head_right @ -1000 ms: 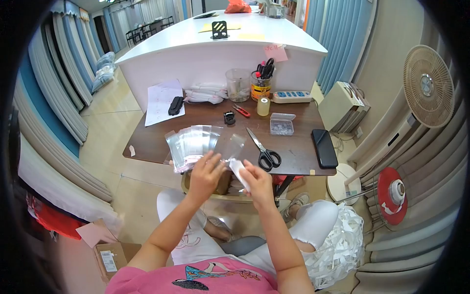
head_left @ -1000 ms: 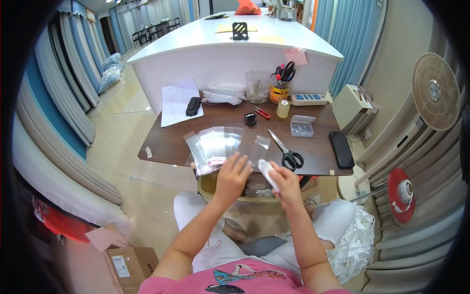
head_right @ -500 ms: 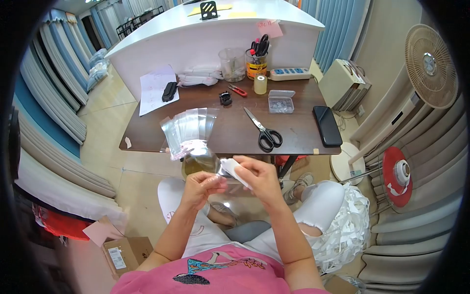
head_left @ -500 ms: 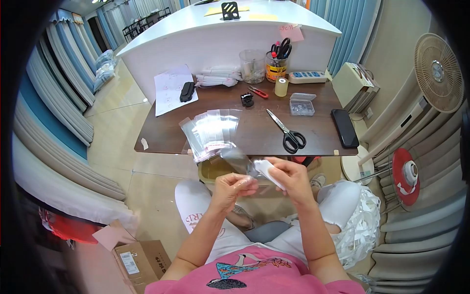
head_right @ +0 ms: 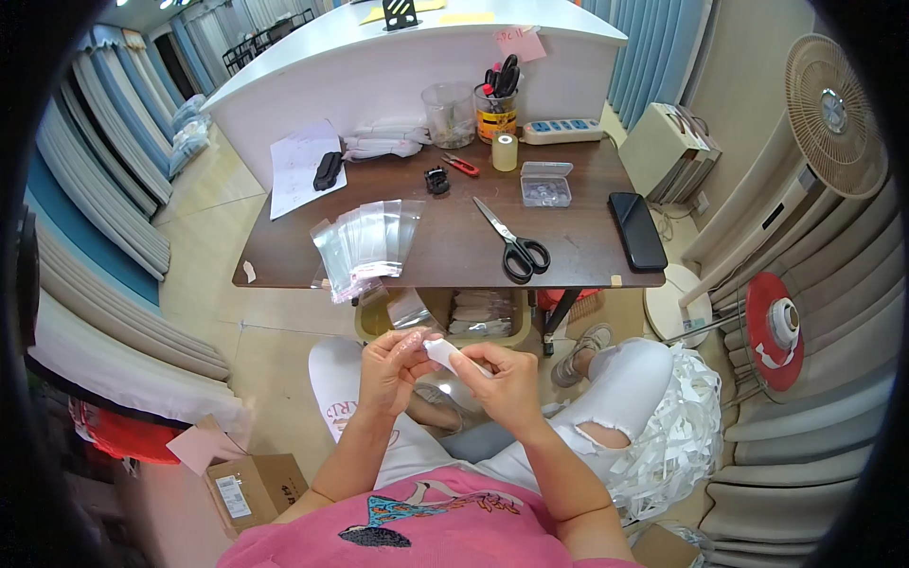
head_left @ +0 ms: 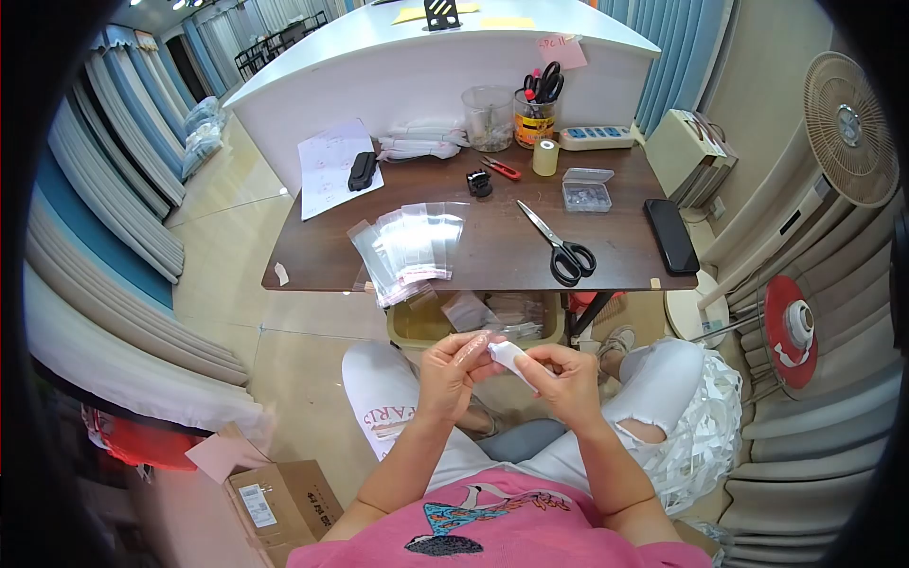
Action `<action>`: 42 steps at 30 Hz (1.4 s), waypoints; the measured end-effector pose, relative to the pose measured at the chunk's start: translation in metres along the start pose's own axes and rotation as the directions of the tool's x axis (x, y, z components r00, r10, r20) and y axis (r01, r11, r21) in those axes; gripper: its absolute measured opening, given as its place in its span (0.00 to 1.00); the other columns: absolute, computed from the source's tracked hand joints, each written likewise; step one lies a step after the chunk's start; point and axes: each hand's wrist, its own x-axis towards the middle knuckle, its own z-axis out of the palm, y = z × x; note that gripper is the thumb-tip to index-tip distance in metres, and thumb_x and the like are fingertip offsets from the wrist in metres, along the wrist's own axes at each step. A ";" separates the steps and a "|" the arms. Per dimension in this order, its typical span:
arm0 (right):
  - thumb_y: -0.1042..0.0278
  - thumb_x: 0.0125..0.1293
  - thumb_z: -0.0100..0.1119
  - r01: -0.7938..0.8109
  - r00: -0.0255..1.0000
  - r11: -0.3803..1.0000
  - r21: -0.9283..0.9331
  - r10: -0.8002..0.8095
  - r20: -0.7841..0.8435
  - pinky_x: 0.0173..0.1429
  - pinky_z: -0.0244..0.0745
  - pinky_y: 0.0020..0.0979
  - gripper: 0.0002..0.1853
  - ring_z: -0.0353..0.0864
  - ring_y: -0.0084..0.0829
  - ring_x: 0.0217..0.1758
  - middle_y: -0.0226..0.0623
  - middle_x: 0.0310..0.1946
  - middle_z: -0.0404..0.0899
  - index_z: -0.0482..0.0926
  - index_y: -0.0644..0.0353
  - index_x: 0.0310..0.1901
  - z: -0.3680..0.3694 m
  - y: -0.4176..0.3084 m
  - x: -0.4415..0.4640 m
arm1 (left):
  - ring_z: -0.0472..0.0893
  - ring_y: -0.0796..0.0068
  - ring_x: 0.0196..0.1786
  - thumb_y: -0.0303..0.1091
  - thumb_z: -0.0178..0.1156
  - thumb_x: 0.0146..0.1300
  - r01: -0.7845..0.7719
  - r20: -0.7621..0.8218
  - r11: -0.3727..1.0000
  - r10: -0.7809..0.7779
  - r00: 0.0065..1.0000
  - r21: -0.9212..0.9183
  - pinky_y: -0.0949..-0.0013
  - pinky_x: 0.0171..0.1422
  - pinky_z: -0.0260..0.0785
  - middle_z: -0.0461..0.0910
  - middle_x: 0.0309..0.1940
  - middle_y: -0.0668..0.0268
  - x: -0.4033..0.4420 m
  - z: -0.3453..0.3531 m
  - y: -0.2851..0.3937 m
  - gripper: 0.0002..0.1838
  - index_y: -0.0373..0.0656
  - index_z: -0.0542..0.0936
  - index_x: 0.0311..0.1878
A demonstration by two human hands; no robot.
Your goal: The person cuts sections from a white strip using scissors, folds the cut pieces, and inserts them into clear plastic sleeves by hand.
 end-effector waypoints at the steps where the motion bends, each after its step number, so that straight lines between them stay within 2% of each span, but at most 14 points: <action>1: 0.70 0.55 0.59 -0.008 1.000 1.000 0.004 0.008 0.000 0.19 0.62 0.14 0.07 0.67 0.10 0.18 0.24 0.17 0.73 0.79 0.66 0.29 -0.001 0.000 -0.001 | 0.80 0.69 0.36 0.27 0.54 0.58 -0.007 -0.035 0.999 0.009 0.999 0.047 0.70 0.39 0.77 0.78 0.34 0.53 0.001 -0.003 -0.003 0.05 0.35 0.75 0.34; 6: 0.69 0.53 0.60 -0.059 0.995 0.997 0.043 0.062 -0.076 0.21 0.65 0.19 0.07 0.71 0.15 0.17 0.29 0.15 0.75 0.80 0.65 0.28 0.000 -0.006 -0.004 | 0.80 0.71 0.35 0.25 0.56 0.56 -0.130 -0.121 0.991 0.125 0.985 -0.038 0.71 0.38 0.77 0.79 0.33 0.54 0.002 -0.004 -0.011 0.05 0.33 0.77 0.34; 8: 0.74 0.51 0.60 0.341 0.903 0.859 -0.381 -0.412 -0.121 0.22 0.67 0.19 0.04 0.73 0.19 0.18 0.33 0.18 0.76 0.78 0.65 0.28 0.002 -0.004 -0.004 | 0.80 0.71 0.34 0.25 0.56 0.56 -0.171 -0.167 0.985 0.164 0.972 -0.032 0.72 0.38 0.77 0.79 0.33 0.54 0.000 0.001 -0.015 0.06 0.33 0.77 0.35; 11: 0.77 0.48 0.60 0.482 0.765 0.654 -0.583 -0.638 -0.083 0.25 0.70 0.24 0.04 0.76 0.28 0.21 0.38 0.22 0.77 0.77 0.64 0.28 0.012 -0.008 -0.003 | 0.80 0.70 0.34 0.25 0.56 0.57 -0.264 -0.167 0.960 0.277 0.946 0.096 0.71 0.38 0.77 0.79 0.34 0.55 -0.007 0.006 -0.024 0.06 0.33 0.77 0.37; 14: 0.77 0.46 0.61 0.505 0.755 0.646 -0.573 -0.652 -0.070 0.29 0.73 0.28 0.08 0.78 0.35 0.24 0.38 0.29 0.78 0.75 0.61 0.31 0.019 -0.011 -0.008 | 0.80 0.69 0.34 0.25 0.57 0.56 -0.303 -0.195 0.929 0.344 0.919 0.211 0.71 0.39 0.76 0.78 0.34 0.56 -0.009 0.013 -0.025 0.08 0.33 0.76 0.39; 17: 0.77 0.47 0.61 0.587 0.726 0.663 -0.465 -0.685 -0.061 0.29 0.72 0.26 0.07 0.78 0.31 0.25 0.39 0.28 0.78 0.76 0.63 0.31 0.019 -0.006 -0.008 | 0.79 0.68 0.37 0.28 0.58 0.56 -0.230 -0.176 0.973 0.231 0.957 0.031 0.69 0.41 0.75 0.78 0.36 0.56 -0.009 0.008 -0.018 0.12 0.33 0.75 0.42; 18: 0.77 0.47 0.61 0.587 0.726 0.663 -0.464 -0.685 -0.060 0.29 0.72 0.26 0.07 0.78 0.31 0.25 0.39 0.28 0.78 0.76 0.63 0.31 0.017 -0.006 -0.010 | 0.78 0.68 0.39 0.29 0.58 0.56 -0.117 -0.050 0.989 0.113 0.992 -0.084 0.68 0.44 0.74 0.77 0.37 0.56 -0.011 0.007 -0.012 0.12 0.33 0.75 0.42; 19: 0.76 0.49 0.61 0.468 0.854 0.831 -0.302 -0.513 -0.089 0.28 0.71 0.25 0.05 0.78 0.26 0.24 0.36 0.26 0.78 0.77 0.63 0.30 0.014 -0.007 -0.013 | 0.78 0.67 0.41 0.31 0.58 0.56 0.012 0.089 0.983 0.004 0.996 -0.183 0.67 0.46 0.73 0.77 0.38 0.56 -0.012 0.006 -0.008 0.13 0.34 0.75 0.43; 21: 0.75 0.51 0.60 0.304 0.945 0.944 -0.128 -0.316 -0.083 0.27 0.71 0.23 0.04 0.77 0.21 0.23 0.34 0.24 0.79 0.78 0.64 0.30 0.009 -0.012 -0.016 | 0.77 0.67 0.43 0.31 0.58 0.56 0.042 0.133 0.986 -0.021 0.991 -0.159 0.66 0.48 0.71 0.77 0.39 0.56 -0.014 0.004 -0.007 0.13 0.34 0.75 0.43; 23: 0.73 0.55 0.59 -0.150 0.989 0.941 0.303 0.146 0.034 0.20 0.62 0.15 0.05 0.69 0.12 0.18 0.27 0.19 0.76 0.79 0.65 0.30 0.006 -0.018 -0.013 | 0.77 0.67 0.44 0.32 0.58 0.56 0.072 0.180 0.988 -0.047 0.983 -0.134 0.65 0.50 0.70 0.77 0.40 0.56 -0.016 0.000 -0.012 0.14 0.34 0.75 0.43; 28: 0.72 0.55 0.59 -0.087 0.996 0.978 0.188 0.092 -0.019 0.19 0.61 0.14 0.05 0.67 0.11 0.17 0.25 0.17 0.73 0.80 0.65 0.30 0.010 -0.007 -0.004 | 0.76 0.74 0.41 0.28 0.57 0.57 0.001 0.112 1.000 -0.003 0.994 0.023 0.72 0.48 0.67 0.77 0.39 0.61 -0.015 -0.005 -0.023 0.13 0.34 0.75 0.45; 32: 0.72 0.55 0.59 -0.066 0.997 0.991 0.112 0.070 -0.030 0.20 0.62 0.14 0.05 0.67 0.11 0.17 0.26 0.17 0.74 0.80 0.65 0.30 0.010 -0.006 -0.003 | 0.77 0.69 0.42 0.29 0.58 0.56 -0.075 0.066 0.994 0.080 0.995 -0.078 0.67 0.49 0.69 0.77 0.39 0.57 -0.009 0.000 -0.009 0.11 0.33 0.75 0.40; 40: 0.72 0.54 0.60 0.204 0.976 0.976 -0.068 -0.208 -0.056 0.19 0.63 0.16 0.06 0.69 0.12 0.18 0.26 0.18 0.75 0.80 0.66 0.29 0.013 -0.003 0.000 | 0.76 0.76 0.40 0.28 0.57 0.57 0.052 0.062 0.980 -0.065 0.996 0.190 0.75 0.47 0.68 0.78 0.37 0.62 -0.017 -0.006 -0.021 0.11 0.33 0.77 0.41; 42: 0.72 0.54 0.60 0.274 0.958 0.952 -0.139 -0.283 -0.053 0.19 0.63 0.16 0.06 0.69 0.12 0.18 0.26 0.18 0.75 0.80 0.66 0.30 0.012 -0.003 0.001 | 0.76 0.77 0.39 0.28 0.58 0.56 0.088 0.089 0.996 -0.091 0.992 0.034 0.75 0.47 0.68 0.78 0.36 0.63 -0.017 -0.005 -0.013 0.10 0.33 0.77 0.40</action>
